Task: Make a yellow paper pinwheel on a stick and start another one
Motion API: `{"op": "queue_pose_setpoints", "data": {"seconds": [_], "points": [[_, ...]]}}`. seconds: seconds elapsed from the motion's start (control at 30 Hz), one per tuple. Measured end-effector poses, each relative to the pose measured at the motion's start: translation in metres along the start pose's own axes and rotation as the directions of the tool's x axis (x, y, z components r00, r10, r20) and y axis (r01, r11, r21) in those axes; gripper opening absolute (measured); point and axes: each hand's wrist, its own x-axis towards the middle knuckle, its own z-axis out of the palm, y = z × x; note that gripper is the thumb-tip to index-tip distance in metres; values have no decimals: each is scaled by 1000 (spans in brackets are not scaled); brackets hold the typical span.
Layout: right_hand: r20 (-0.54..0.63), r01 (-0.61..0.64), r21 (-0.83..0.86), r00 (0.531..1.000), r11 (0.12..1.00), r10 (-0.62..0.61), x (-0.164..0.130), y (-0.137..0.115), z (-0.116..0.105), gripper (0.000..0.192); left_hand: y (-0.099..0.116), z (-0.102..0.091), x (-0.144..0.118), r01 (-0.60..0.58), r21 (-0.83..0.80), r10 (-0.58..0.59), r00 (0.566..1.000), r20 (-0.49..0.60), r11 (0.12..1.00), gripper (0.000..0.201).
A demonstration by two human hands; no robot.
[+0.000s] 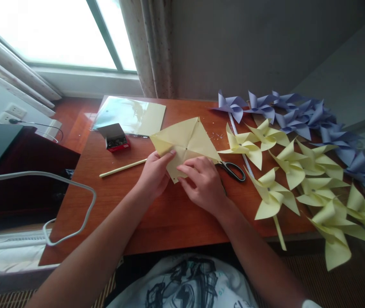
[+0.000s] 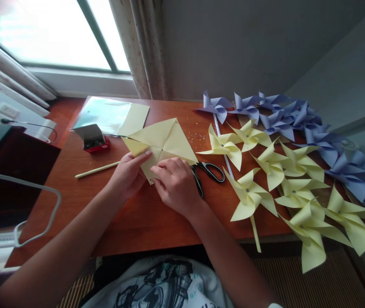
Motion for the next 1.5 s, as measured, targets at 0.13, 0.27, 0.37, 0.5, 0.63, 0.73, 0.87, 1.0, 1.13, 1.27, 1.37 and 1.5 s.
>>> {"op": "queue_pose_setpoints", "data": {"seconds": [0.13, 0.27, 0.37, 0.5, 0.63, 0.73, 0.87, 1.0, 1.13, 1.27, 1.37, 1.5], "points": [[44, 23, -70, 999, 997, -19, -2, 3, 4, 26, 1, 0, 0, 32, -15, -32, 999, -3, 999, 32], [38, 37, -97, 999, 995, -34, -2, 4, 6, 27, 2, 1, 1, 52, -37, -52, 999, -6, 998, 29], [37, 57, -69, 998, 996, -55, -1, 3, 6, 20, 2, 1, 1, 64, -55, -64, 998, 4, 996, 27], [-8, -8, 94, 1000, 996, 9, 0, 1, 5, 13, 2, 1, 0, 59, -61, -59, 998, 5, 996, 24], [-106, -106, 225, 986, 969, 132, 1, -4, 3, 11, 1, 1, -1, 26, -59, -24, 1000, 19, 998, 26], [-134, -198, 320, 958, 926, 252, 2, -6, 2, 9, 0, 3, -2, -22, -50, 25, 999, 43, 999, 26], [-134, -335, 391, 901, 857, 413, 2, -7, 0, 10, -4, 4, -4, -80, -27, 82, 992, 94, 996, 21], [-149, -383, 453, 858, 805, 492, 3, -5, -2, 8, -7, 4, -5, -101, 10, 98, 984, 151, 995, 18], [-154, -426, 514, 808, 744, 569, 3, -4, -4, 9, -8, 5, -7, -112, 40, 104, 982, 156, 993, 14], [-150, -456, 533, 778, 713, 610, 3, -4, -4, 12, -7, 7, -9, -108, 47, 100, 983, 155, 993, 16], [-152, -463, 537, 769, 705, 620, 3, -3, -4, 14, -6, 8, -10, -108, 48, 100, 984, 148, 993, 17], [-151, -448, 564, 770, 694, 620, 3, -2, -2, 13, -5, 9, -11, -107, 54, 99, 986, 135, 993, 20]]}}
